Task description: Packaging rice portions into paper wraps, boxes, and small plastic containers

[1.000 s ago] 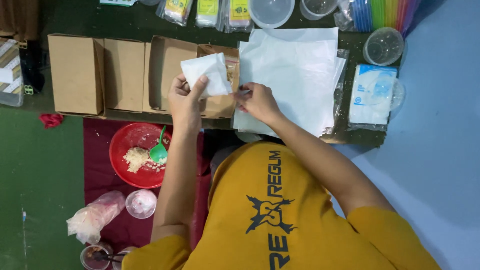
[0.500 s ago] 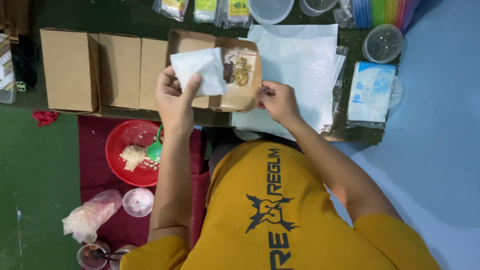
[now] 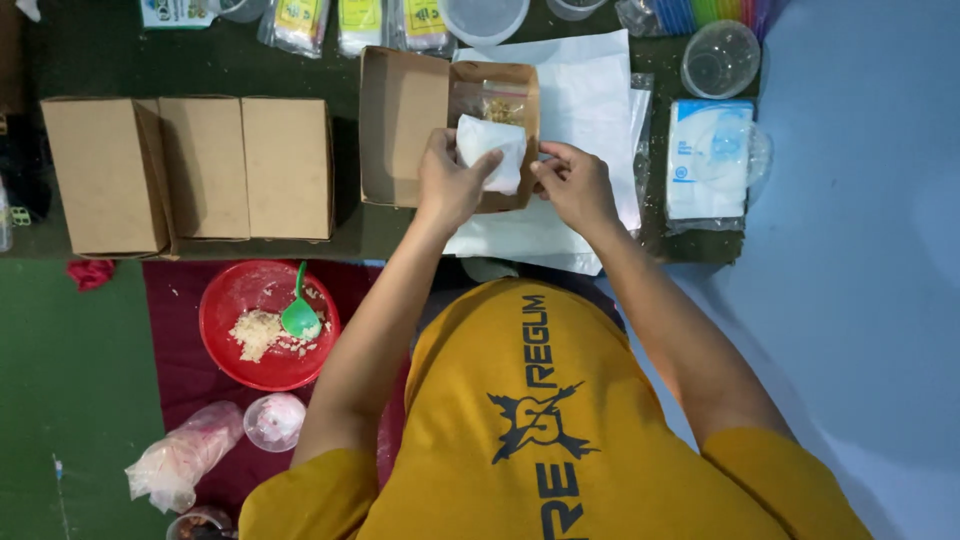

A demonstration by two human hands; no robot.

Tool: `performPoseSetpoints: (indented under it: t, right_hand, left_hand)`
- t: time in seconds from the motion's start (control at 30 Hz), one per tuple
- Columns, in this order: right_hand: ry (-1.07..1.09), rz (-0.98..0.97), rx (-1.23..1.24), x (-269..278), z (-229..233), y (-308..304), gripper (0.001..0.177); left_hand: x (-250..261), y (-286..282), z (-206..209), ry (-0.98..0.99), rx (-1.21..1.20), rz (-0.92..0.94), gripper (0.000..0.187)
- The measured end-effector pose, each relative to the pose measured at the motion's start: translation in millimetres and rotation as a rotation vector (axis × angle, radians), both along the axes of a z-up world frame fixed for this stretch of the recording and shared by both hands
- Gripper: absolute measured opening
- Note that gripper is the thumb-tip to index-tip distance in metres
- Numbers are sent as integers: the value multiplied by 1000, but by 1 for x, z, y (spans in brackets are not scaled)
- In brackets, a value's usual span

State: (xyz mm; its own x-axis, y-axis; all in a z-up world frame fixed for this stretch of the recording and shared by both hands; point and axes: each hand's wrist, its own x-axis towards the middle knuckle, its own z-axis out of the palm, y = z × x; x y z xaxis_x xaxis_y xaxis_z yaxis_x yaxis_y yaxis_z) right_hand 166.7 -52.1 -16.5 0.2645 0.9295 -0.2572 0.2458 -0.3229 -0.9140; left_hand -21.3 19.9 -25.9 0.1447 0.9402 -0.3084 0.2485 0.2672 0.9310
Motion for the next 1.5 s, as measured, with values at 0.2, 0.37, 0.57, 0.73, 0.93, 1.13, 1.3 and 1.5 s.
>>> performPoseSetpoints:
  t: [0.2,0.37,0.57,0.73,0.93,1.13,1.3,1.5]
  right_hand:
    - [37,23,1,7,-10,-2,32]
    - [24,36,-3,7,-13,-3,31]
    - [-4,38,6,2,-3,-2,32]
    - [-105,40,13,2,-14,1,33]
    - [-288,62,-34,1,-17,6,39]
    - [-234,28,-96,1,-6,5,38]
    - [-157,18,-170,-1,-2,3,38]
    - [-301,39,-92,0,-14,-1,38]
  left_hand:
    - [9,-2,-27,357,-51,-102,64]
    - [17,-11,6,686,66,-258,48]
    - [12,-8,4,1126,408,-477,28]
    - [19,28,49,1140,635,-465,38]
    - [42,76,23,1165,520,-628,36]
    - [65,120,-69,1199,654,-663,11]
    - [64,137,-100,1133,685,-652,16]
    - [53,109,23,621,100,-333,26]
